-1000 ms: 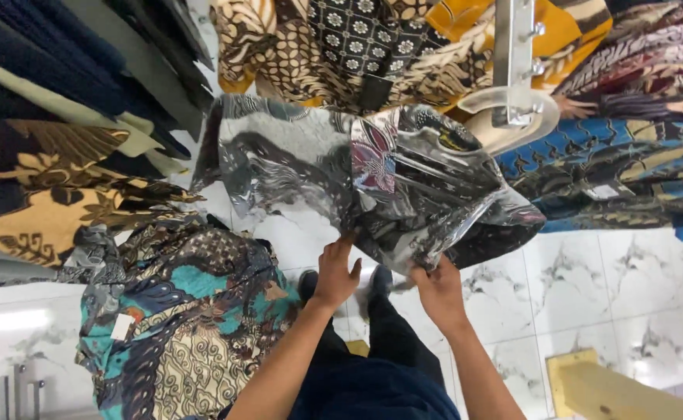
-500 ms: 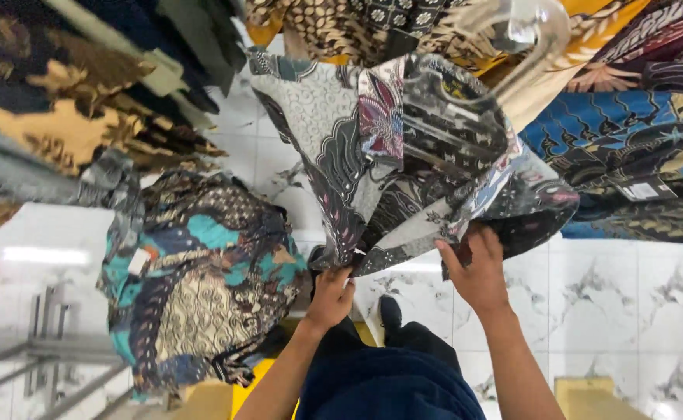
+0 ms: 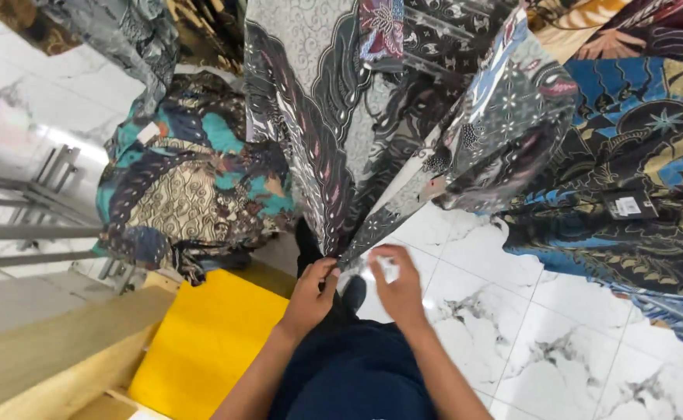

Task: The person picks up a shirt, fits it onto a hanger, and hangs it on a clothing rack.

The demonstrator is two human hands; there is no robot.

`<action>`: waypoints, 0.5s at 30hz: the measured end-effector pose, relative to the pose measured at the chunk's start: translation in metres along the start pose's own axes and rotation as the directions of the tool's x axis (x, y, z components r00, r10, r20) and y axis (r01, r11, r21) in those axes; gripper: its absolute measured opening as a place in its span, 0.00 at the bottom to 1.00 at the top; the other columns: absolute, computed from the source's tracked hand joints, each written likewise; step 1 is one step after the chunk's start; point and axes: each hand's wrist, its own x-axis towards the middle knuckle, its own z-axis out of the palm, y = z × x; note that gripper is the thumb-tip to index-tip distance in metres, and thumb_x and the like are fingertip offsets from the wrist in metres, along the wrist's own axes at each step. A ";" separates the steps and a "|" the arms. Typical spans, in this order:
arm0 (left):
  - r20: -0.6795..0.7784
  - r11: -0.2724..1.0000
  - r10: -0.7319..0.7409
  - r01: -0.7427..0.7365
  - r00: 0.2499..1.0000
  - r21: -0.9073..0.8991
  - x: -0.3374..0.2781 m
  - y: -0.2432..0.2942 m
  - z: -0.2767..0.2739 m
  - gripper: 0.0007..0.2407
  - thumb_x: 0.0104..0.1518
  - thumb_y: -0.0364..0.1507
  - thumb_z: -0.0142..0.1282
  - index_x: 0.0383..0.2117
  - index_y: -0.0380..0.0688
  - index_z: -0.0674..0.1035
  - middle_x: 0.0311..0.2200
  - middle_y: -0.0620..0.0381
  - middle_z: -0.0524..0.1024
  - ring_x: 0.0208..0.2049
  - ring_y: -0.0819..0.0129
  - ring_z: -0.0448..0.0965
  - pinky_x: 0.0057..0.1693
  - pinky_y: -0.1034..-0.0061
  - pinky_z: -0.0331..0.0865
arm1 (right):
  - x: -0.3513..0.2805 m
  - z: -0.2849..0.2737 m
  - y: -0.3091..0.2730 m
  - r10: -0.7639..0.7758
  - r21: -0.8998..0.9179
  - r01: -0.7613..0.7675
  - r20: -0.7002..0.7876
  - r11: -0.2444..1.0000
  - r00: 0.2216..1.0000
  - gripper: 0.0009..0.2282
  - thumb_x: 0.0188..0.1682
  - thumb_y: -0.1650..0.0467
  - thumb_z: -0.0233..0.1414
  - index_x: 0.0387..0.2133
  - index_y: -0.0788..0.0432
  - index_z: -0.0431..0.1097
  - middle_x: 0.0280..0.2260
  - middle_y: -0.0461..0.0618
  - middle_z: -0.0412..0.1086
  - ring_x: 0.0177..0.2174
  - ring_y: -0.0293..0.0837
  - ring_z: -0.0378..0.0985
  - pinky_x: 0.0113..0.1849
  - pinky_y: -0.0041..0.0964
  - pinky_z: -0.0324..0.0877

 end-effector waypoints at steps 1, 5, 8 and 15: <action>-0.003 1.000 0.025 -0.025 1.000 0.001 -0.007 0.006 0.001 0.11 0.67 0.30 0.50 0.52 0.43 0.77 0.38 0.47 0.76 0.46 0.52 0.81 0.55 0.64 0.74 | -0.010 0.001 -0.015 0.199 0.026 -0.202 0.077 0.979 0.977 0.07 0.49 0.70 0.62 0.39 0.54 0.77 0.38 0.48 0.77 0.44 0.46 0.80 0.49 0.41 0.70; -0.025 0.990 0.133 -0.132 0.991 0.041 -0.030 0.010 0.014 0.11 0.69 0.31 0.48 0.50 0.41 0.78 0.36 0.44 0.75 0.45 0.48 0.81 0.52 0.62 0.75 | -0.034 -0.004 -0.032 0.485 0.041 -0.500 0.190 0.865 0.854 0.12 0.50 0.63 0.62 0.43 0.53 0.79 0.39 0.53 0.80 0.44 0.49 0.82 0.51 0.45 0.73; -0.032 0.970 0.223 -0.218 0.974 0.111 -0.042 0.021 0.023 0.10 0.69 0.32 0.48 0.47 0.43 0.79 0.35 0.48 0.75 0.41 0.53 0.82 0.49 0.66 0.77 | -0.042 -0.008 -0.026 0.455 0.141 -0.474 0.150 0.869 0.878 0.12 0.49 0.65 0.64 0.42 0.56 0.78 0.36 0.55 0.80 0.41 0.49 0.82 0.48 0.46 0.74; -0.020 0.973 0.227 -0.226 0.974 0.037 -0.062 0.058 0.028 0.09 0.69 0.32 0.50 0.41 0.42 0.81 0.29 0.47 0.76 0.37 0.52 0.83 0.45 0.66 0.77 | -0.052 -0.027 -0.008 0.396 0.208 -0.402 0.069 0.892 0.916 0.05 0.52 0.70 0.61 0.35 0.60 0.80 0.28 0.52 0.77 0.31 0.40 0.76 0.41 0.41 0.74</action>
